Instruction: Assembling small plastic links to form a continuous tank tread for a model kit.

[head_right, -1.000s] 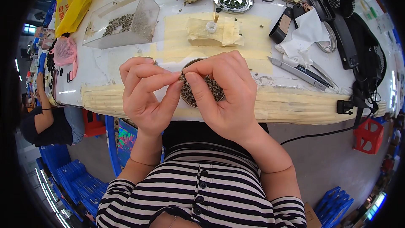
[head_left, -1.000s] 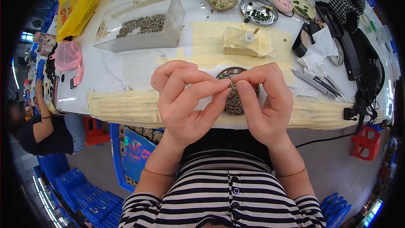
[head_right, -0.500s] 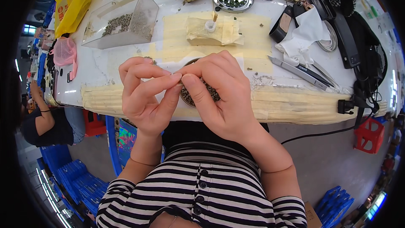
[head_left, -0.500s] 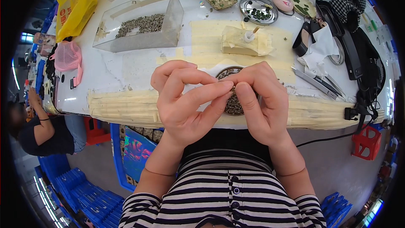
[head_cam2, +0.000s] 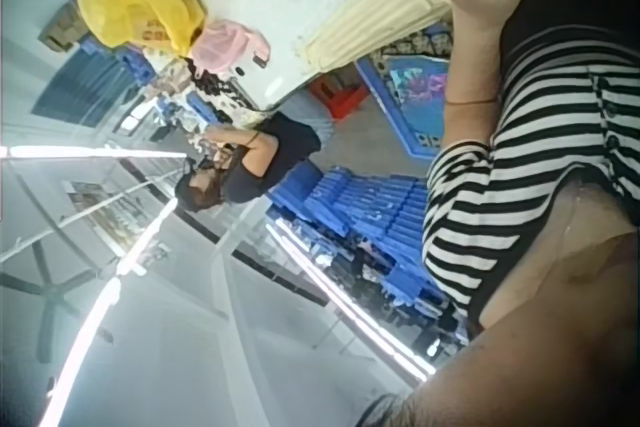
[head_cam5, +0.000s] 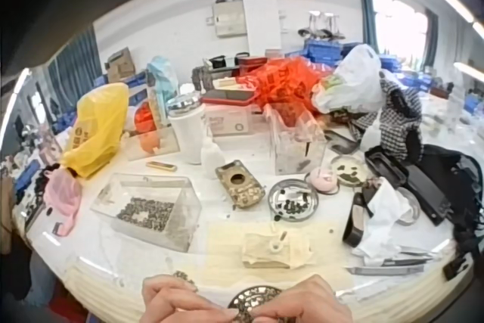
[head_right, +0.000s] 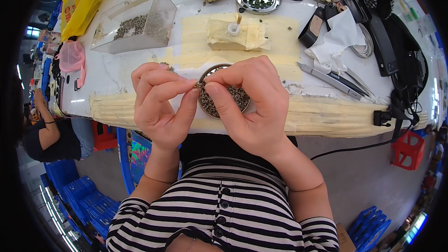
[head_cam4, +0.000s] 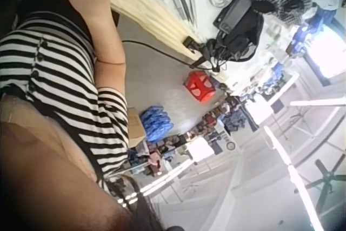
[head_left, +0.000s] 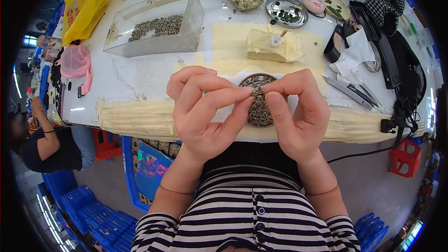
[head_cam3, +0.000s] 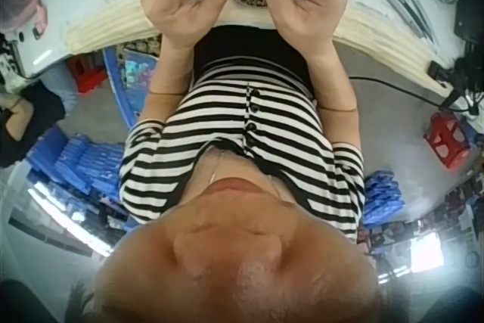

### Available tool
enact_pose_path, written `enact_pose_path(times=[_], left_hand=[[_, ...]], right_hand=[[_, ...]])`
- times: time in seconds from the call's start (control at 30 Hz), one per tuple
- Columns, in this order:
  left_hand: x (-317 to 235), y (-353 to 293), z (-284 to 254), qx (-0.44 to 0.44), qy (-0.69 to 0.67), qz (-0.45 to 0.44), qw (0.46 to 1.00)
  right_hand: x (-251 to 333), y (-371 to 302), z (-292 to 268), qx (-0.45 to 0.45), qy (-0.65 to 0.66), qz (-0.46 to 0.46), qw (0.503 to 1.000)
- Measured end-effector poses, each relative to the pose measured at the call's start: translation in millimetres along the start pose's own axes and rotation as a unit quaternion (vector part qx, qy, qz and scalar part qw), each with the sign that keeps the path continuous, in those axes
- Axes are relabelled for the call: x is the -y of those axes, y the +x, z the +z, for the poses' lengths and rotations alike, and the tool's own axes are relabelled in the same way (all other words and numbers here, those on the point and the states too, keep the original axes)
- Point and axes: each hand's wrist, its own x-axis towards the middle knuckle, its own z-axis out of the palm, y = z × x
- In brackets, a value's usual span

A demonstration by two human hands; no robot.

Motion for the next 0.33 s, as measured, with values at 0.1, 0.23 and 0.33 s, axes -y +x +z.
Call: enact_pose_path(times=[0.1, 0.23, 0.33], left_hand=[[0.5, -0.5, 0.0, -0.002, 0.002, -0.001, 1.0], [0.6, -0.3, 0.0, -0.001, 0.001, 0.004, 1.0], [1.0, -0.3, -0.7, 0.002, 0.0, 0.008, 1.0]], right_hand=[[0.0, 0.4, -2.0, 0.007, -0.01, -0.017, 1.0], [0.1, 1.2, -2.7, 0.015, -0.024, -0.025, 0.999], [-0.2, 0.4, -2.6, 0.018, -0.03, -0.016, 0.999]])
